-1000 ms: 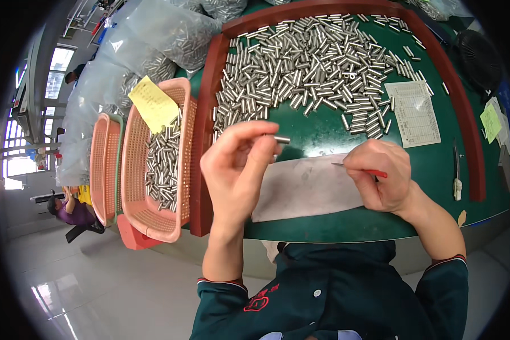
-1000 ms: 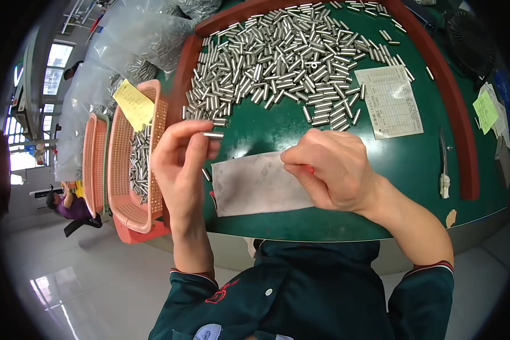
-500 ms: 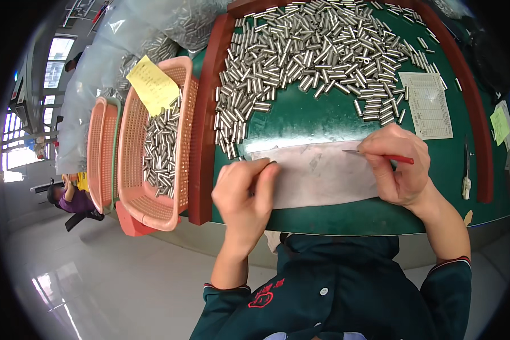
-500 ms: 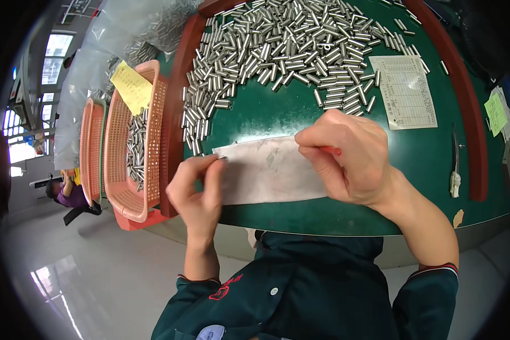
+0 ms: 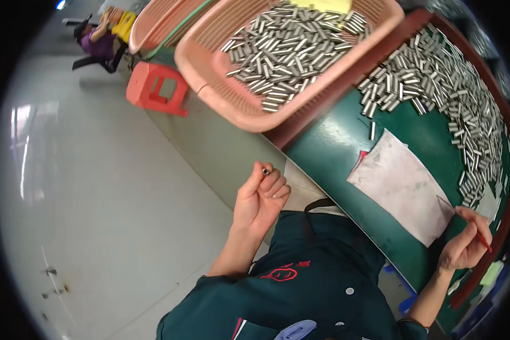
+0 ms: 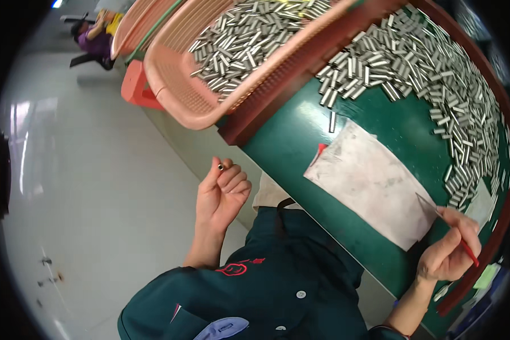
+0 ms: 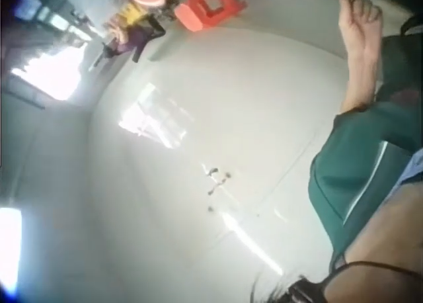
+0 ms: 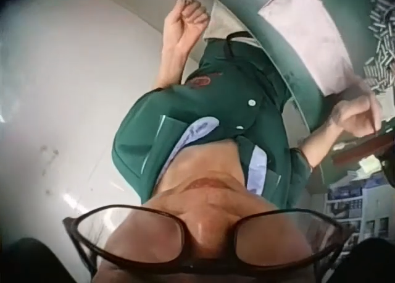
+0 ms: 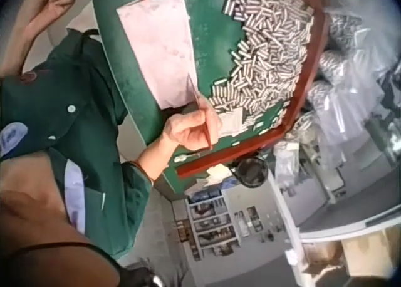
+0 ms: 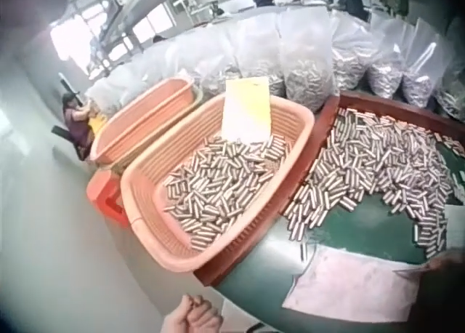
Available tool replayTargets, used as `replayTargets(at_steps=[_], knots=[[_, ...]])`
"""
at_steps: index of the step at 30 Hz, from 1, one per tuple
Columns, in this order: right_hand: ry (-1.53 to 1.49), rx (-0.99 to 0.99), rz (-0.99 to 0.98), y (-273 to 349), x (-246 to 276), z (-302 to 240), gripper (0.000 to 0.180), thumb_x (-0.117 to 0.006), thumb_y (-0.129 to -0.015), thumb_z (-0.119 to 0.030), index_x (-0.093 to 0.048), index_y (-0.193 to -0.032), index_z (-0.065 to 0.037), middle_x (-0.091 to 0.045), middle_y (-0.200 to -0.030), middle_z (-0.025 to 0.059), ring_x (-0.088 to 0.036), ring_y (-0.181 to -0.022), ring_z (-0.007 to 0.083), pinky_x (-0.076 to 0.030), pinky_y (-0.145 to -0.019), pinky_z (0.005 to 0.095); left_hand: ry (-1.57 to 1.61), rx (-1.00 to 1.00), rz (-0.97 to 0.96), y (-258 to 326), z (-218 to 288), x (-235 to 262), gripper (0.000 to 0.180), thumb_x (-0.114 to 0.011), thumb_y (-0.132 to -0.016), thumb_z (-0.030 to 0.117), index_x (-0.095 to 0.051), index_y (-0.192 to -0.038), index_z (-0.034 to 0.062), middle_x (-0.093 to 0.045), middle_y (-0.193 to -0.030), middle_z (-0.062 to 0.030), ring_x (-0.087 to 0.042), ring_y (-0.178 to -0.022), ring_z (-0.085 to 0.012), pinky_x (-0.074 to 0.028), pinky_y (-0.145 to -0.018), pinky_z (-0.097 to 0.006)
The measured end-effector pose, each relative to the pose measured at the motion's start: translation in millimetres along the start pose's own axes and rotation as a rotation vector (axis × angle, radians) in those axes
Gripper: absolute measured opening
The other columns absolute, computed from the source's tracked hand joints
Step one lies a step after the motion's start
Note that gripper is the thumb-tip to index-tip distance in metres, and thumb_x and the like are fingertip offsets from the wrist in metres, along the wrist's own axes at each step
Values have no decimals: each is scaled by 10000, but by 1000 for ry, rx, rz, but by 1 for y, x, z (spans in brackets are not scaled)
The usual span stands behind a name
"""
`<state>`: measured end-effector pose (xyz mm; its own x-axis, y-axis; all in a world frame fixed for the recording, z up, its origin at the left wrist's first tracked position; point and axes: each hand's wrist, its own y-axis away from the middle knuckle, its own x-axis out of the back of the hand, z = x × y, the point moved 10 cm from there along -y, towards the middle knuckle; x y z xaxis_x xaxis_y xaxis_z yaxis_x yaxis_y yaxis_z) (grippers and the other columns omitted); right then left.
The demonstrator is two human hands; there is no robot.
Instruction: Inspecting and cleaning the interior of small cylindrical metal parts using a thin pointed tool.
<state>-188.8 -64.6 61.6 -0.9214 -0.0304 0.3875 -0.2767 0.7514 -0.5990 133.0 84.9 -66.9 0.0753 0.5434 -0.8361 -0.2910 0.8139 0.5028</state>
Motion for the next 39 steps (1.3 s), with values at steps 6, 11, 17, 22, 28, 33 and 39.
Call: replayTargets(at_steps=[6, 11, 17, 22, 28, 33, 39], knots=[[136, -51, 33, -6, -1, -5, 131, -422, -927, -81, -455, -907, 44, -585, -724, 163, -572, -674, 236, -455, -665, 314, 97, 63, -4, -8, 0, 11, 236, -469, -941, 244, -493, -813, 48, -308, -591, 35, -281, -546, -74, -280, -547, -216], [160, -97, 101, -3, 3, -1, 201, -409, -938, -130, -441, -826, 33, -589, -715, 151, -556, -655, 210, -446, -658, 290, 115, 78, -31, -10, -5, 13, 235, -490, -931, 247, -493, -792, 58, -311, -591, 24, -297, -548, -93, -297, -538, -228], [174, -64, 100, -6, 1, -5, 203, -396, -946, -126, -430, -821, 31, -585, -707, 141, -552, -642, 193, -449, -647, 282, 98, 115, 89, -12, -15, 22, 239, -470, -937, 227, -470, -745, 85, -284, -600, 38, -278, -545, -75, -288, -538, -223], [162, -51, 108, -6, 3, -3, 202, -393, -952, -134, -426, -840, 31, -582, -708, 143, -552, -638, 193, -453, -644, 283, 78, 154, 78, -13, -19, 22, 237, -478, -926, 215, -469, -726, 89, -286, -576, 38, -277, -528, -77, -286, -537, -226], [176, -48, 92, -6, 1, -3, 197, -393, -954, -137, -428, -855, 29, -581, -707, 147, -552, -630, 195, -460, -645, 290, 18, 177, -62, -11, -19, 13, 252, -461, -928, 228, -470, -723, 83, -274, -550, 38, -275, -512, -82, -288, -536, -229], [140, -47, 107, -4, 3, -1, 178, -393, -951, -123, -432, -874, 33, -581, -706, 152, -550, -625, 193, -466, -614, 284, -35, 138, -55, -6, -16, 8, 236, -458, -931, 228, -476, -754, 72, -321, -556, 22, -310, -513, -83, -308, -545, -229], [106, -86, 124, -8, 4, -1, 145, -411, -936, -104, -445, -924, 37, -566, -723, 147, -560, -637, 198, -475, -568, 269, -749, -49, -480, 17, -15, -73, 64, -490, -897, 38, -529, -909, -12, -637, -866, -230, -638, -689, -209, -528, -622, -308]])
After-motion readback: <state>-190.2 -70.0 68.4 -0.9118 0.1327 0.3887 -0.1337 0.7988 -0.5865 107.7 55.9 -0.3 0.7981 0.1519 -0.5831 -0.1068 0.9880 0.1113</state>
